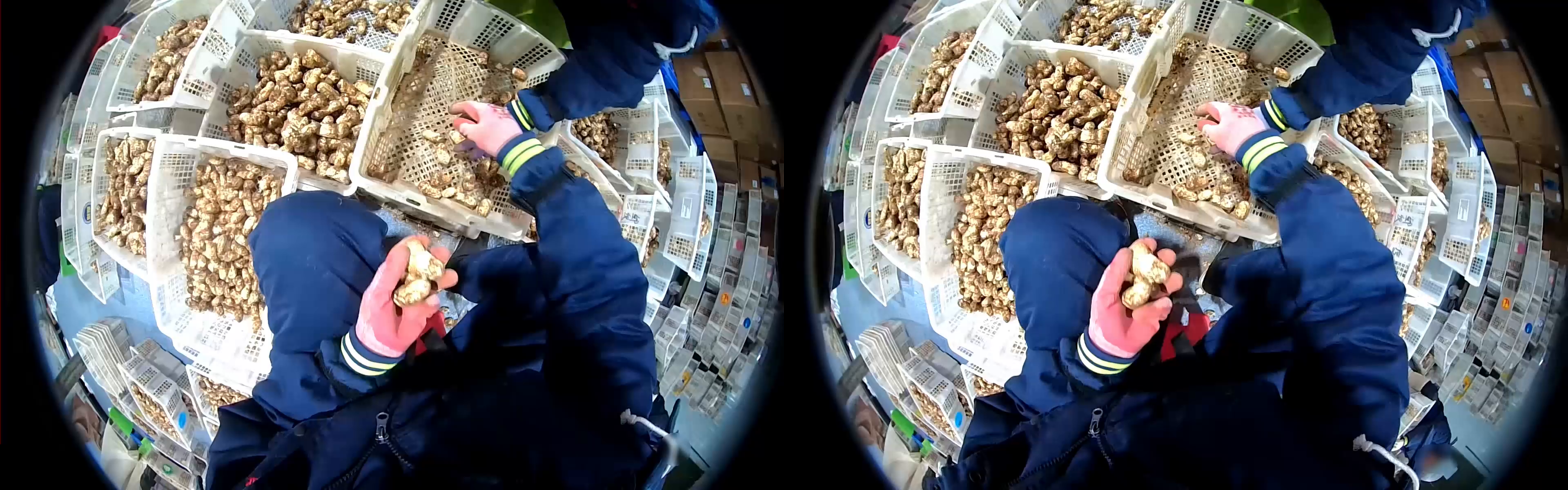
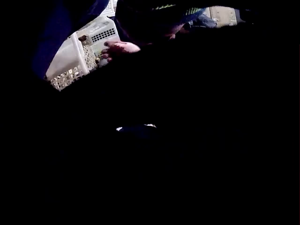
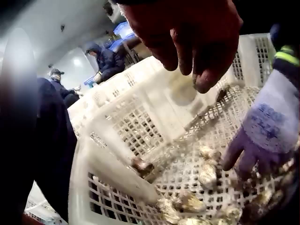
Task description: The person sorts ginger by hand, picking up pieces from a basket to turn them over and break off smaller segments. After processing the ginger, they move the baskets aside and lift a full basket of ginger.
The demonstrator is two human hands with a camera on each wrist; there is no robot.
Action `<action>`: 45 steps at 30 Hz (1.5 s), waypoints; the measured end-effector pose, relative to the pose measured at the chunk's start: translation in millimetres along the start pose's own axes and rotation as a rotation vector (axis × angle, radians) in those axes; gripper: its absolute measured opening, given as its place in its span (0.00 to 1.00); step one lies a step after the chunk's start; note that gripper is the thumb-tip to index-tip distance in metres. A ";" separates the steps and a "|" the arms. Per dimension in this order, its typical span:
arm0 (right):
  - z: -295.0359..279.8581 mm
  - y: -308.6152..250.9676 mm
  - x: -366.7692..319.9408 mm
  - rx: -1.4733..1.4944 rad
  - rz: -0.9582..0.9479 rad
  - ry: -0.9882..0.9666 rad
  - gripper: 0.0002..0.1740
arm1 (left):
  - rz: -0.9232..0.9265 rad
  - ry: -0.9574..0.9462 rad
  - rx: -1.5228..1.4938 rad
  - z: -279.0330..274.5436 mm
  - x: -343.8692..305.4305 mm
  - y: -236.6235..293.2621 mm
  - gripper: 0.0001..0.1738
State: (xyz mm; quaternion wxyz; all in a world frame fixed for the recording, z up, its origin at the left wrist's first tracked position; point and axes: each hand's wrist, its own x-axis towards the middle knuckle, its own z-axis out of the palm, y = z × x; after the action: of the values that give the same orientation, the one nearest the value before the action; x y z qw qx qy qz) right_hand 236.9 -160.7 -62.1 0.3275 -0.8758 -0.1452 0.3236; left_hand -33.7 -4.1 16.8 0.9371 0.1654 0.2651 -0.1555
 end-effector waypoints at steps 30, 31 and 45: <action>-9.8 -43.5 -108.9 1.026 -0.181 -0.211 0.28 | -0.037 -0.118 -0.264 -0.7 -0.2 -13.0 0.19; -8.2 -45.7 -116.5 1.000 -0.247 -0.186 0.27 | -0.033 -0.127 -0.250 0.9 -2.3 -12.4 0.19; 6.2 -58.7 -171.8 1.215 -0.291 -0.104 0.26 | -0.029 -0.118 -0.090 0.2 -5.4 -14.9 0.19</action>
State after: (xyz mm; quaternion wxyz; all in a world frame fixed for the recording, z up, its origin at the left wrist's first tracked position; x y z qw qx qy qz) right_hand 101.6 -194.2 54.6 0.8001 -0.4875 -0.0690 0.3427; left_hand -43.7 -16.4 16.6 0.9553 0.1098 0.2185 -0.1663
